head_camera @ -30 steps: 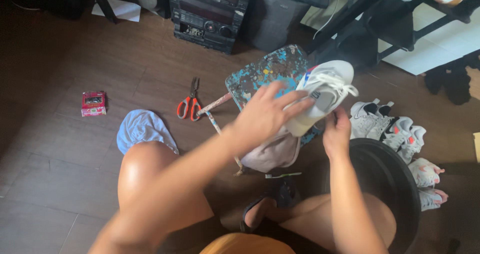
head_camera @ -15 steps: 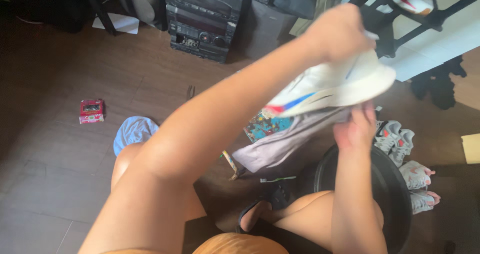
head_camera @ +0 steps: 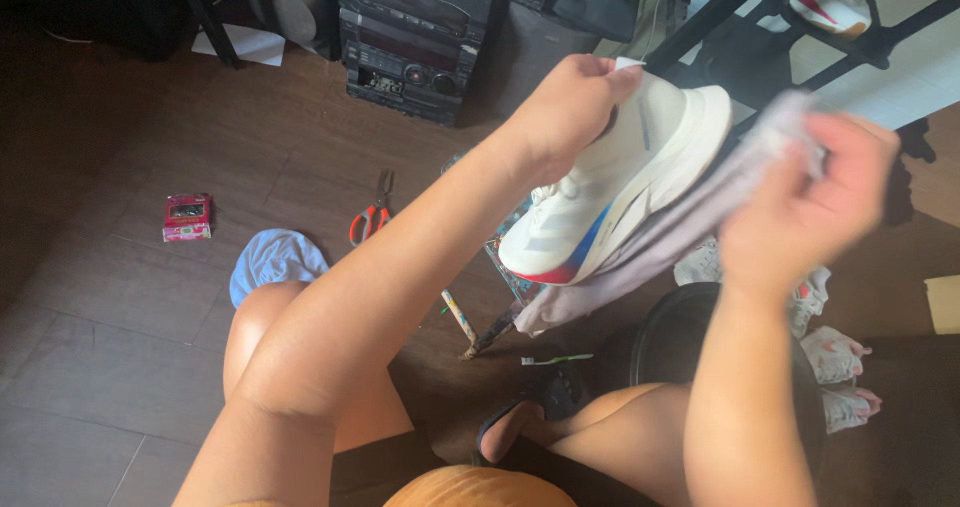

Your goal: The person scrubs a white sneaker with a toothbrush and wipes it with a cloth. They then scrub the sole of the shoe with the toothbrush and wipe it again. The person repeats the process on a second white sneaker.

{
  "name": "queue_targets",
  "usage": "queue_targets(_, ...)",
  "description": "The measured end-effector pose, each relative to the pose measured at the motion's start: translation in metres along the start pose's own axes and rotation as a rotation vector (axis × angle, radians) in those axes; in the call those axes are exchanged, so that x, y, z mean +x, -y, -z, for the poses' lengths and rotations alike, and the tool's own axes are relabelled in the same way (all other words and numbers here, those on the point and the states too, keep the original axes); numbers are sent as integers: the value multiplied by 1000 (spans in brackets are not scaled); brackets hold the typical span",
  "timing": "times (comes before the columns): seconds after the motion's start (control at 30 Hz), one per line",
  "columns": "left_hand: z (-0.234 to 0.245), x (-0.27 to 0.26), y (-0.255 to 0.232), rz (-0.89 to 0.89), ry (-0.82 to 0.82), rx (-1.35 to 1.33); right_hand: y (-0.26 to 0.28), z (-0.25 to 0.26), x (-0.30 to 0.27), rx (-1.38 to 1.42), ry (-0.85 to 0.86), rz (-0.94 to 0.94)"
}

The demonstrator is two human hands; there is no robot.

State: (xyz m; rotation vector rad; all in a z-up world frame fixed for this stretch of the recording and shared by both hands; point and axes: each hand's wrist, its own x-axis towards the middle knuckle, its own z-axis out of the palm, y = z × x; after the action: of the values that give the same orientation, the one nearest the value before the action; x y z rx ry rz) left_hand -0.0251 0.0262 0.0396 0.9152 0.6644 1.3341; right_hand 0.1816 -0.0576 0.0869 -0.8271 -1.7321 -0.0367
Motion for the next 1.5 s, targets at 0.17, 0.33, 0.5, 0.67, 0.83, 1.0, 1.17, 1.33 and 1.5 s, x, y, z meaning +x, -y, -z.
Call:
queue_targets(0.17, 0, -7, 9, -52, -16, -29, 30, -36, -6, -373, 13, 233)
queue_targets(0.33, 9, 12, 3, -44, -69, -89, 28, -52, -45, -383, 107, 339)
queue_targets(0.5, 12, 14, 7, -176, -109, 46, 6, -40, -12, -236, 103, 211)
queue_targets(0.67, 38, 31, 23, -206, -137, -60, 10, -47, -27, -160, 108, 113)
queue_targets(0.83, 143, 25, -12, -284, -370, -146, -35, -15, -82, -259, -48, 41)
queue_targets(1.0, 162, -17, -60, -261, -274, -379, -104, 61, -47, 624, -324, -465)
queue_targets(1.17, 155, 3, -30, -362, -291, -199, -94, 21, -12, 700, -270, -405)
queue_targets(1.33, 115, 30, -15, -265, -287, -130, -69, -48, 29, 500, -134, -119)
queue_targets(1.5, 86, 18, -31, -194, -285, -46, -23, -86, 47, 128, 23, 96)
